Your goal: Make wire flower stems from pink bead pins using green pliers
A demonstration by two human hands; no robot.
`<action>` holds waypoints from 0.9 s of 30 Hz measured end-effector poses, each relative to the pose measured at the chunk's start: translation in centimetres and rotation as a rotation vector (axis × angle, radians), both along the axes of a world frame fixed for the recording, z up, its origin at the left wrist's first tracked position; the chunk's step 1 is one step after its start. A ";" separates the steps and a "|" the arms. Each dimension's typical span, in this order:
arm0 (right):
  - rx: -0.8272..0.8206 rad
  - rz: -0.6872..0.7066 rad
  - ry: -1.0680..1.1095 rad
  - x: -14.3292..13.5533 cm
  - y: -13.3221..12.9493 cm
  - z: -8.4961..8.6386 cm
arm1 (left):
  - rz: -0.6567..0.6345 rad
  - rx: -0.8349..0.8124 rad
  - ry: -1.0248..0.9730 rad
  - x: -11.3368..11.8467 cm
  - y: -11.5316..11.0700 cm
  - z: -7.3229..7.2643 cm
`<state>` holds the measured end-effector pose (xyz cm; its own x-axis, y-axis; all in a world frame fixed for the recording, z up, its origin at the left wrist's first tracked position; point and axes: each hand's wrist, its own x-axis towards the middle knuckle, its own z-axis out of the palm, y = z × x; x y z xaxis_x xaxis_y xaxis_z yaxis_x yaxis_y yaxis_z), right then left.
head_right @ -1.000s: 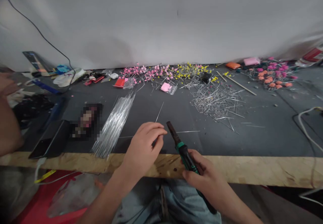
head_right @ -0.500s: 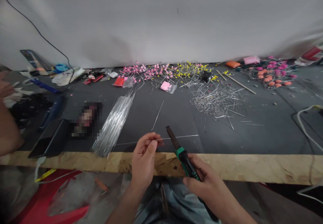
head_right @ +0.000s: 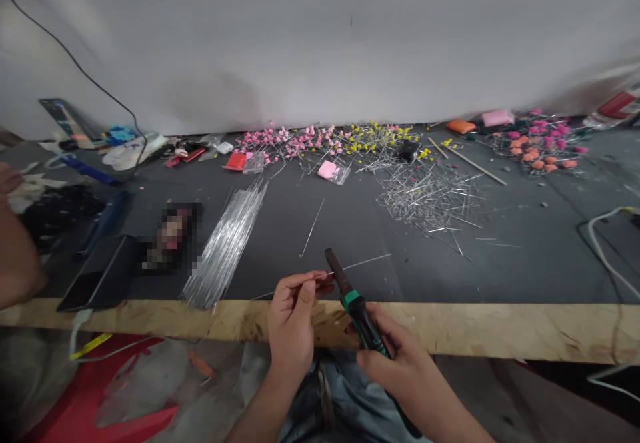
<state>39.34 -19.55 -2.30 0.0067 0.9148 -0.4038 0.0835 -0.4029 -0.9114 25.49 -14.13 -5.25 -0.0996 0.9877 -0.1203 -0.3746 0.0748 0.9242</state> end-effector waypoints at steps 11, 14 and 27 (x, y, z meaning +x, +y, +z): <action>-0.012 0.053 -0.063 -0.6 0.3 0.6 | 0.037 -0.004 -0.049 0.4 -0.1 0.2; -0.016 0.056 -0.048 -0.6 0.2 0.5 | 0.041 -0.008 -0.060 0.4 -0.2 0.3; 0.008 0.091 -0.064 -0.6 0.3 0.9 | 0.050 -0.020 -0.116 0.4 -0.3 0.1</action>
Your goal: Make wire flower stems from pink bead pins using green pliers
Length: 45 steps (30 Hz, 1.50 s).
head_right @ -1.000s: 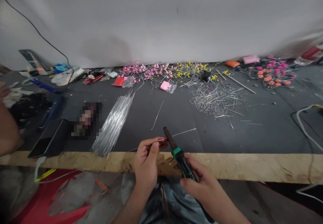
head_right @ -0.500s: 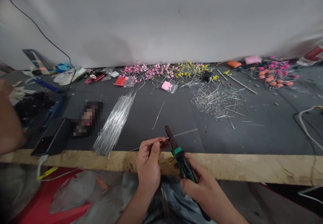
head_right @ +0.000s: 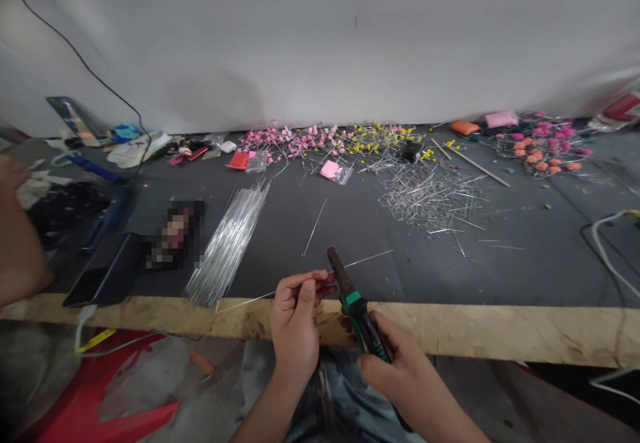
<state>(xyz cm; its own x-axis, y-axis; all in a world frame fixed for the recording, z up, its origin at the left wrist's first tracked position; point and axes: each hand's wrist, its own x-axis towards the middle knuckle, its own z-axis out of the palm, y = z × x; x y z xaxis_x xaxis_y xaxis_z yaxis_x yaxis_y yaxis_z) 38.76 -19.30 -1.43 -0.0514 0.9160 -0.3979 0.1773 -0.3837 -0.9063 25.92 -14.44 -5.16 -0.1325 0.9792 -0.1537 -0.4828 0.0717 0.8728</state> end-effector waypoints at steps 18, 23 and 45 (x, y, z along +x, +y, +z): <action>0.007 0.016 -0.092 -0.2 0.1 0.1 | -0.002 -0.024 -0.065 0.3 0.0 0.6; 0.035 0.006 -0.167 -0.7 0.3 0.0 | -0.003 -0.007 -0.024 0.4 -0.2 0.7; -0.020 -0.089 -0.085 2.4 1.4 -0.4 | 0.106 0.003 0.003 -1.2 2.7 1.1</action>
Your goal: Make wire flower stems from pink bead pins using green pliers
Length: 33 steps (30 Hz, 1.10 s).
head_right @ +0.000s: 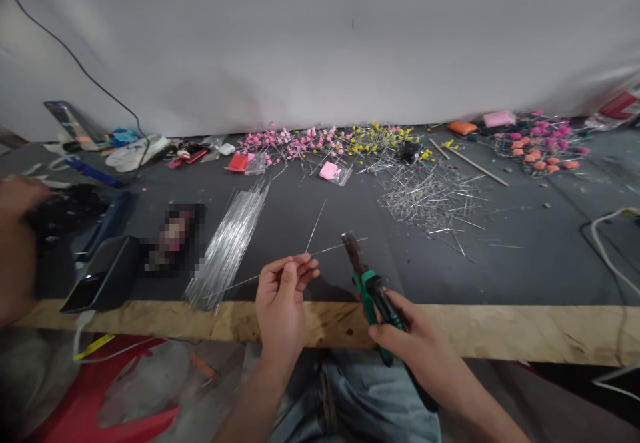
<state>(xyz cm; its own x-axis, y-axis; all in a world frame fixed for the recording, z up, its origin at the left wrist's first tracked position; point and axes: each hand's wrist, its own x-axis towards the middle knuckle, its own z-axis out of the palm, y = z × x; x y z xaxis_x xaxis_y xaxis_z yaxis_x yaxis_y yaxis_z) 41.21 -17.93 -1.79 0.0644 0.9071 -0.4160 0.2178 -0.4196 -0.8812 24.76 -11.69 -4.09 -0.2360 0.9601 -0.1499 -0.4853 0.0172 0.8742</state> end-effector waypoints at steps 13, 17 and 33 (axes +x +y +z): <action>0.247 0.208 -0.833 7.4 4.8 -4.2 | -0.041 -0.061 -0.096 -1.9 0.3 0.1; 0.350 0.201 -0.924 7.6 4.6 -5.7 | -0.093 -0.099 -0.084 -1.7 0.1 -0.2; 0.265 0.416 -0.456 3.6 3.5 -0.2 | -0.424 -0.187 -0.106 -0.3 -0.5 0.0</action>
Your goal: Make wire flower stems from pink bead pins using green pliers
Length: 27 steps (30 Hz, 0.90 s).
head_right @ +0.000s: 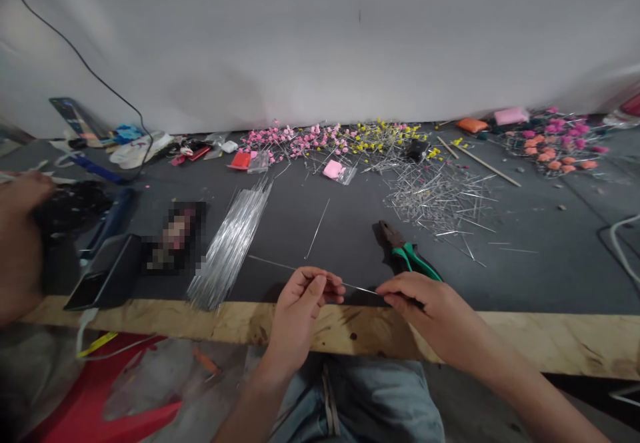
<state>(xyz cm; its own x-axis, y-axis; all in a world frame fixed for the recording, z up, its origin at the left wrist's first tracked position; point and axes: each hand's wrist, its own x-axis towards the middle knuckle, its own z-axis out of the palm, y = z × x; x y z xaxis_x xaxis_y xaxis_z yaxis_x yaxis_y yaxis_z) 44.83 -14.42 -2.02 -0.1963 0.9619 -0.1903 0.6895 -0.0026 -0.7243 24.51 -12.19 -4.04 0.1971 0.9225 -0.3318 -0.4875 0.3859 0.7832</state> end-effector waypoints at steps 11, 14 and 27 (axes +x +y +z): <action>0.231 0.105 0.060 -0.6 0.3 -0.5 | -0.278 -0.092 -0.271 1.2 0.0 1.0; 0.199 0.088 0.024 -0.7 0.4 -0.4 | -0.214 -0.033 -0.199 1.1 0.8 1.2; 0.096 -0.424 -0.109 3.4 3.7 -1.6 | -0.023 0.305 0.363 -1.2 13.0 0.3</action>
<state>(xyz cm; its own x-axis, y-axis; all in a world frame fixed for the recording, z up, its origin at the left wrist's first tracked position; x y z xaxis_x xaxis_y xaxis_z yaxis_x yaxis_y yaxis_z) 48.20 -10.74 -3.59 0.2351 0.9674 -0.0939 0.7146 -0.2375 -0.6580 23.32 0.77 -3.69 0.1401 0.9853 -0.0972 -0.1551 0.1188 0.9807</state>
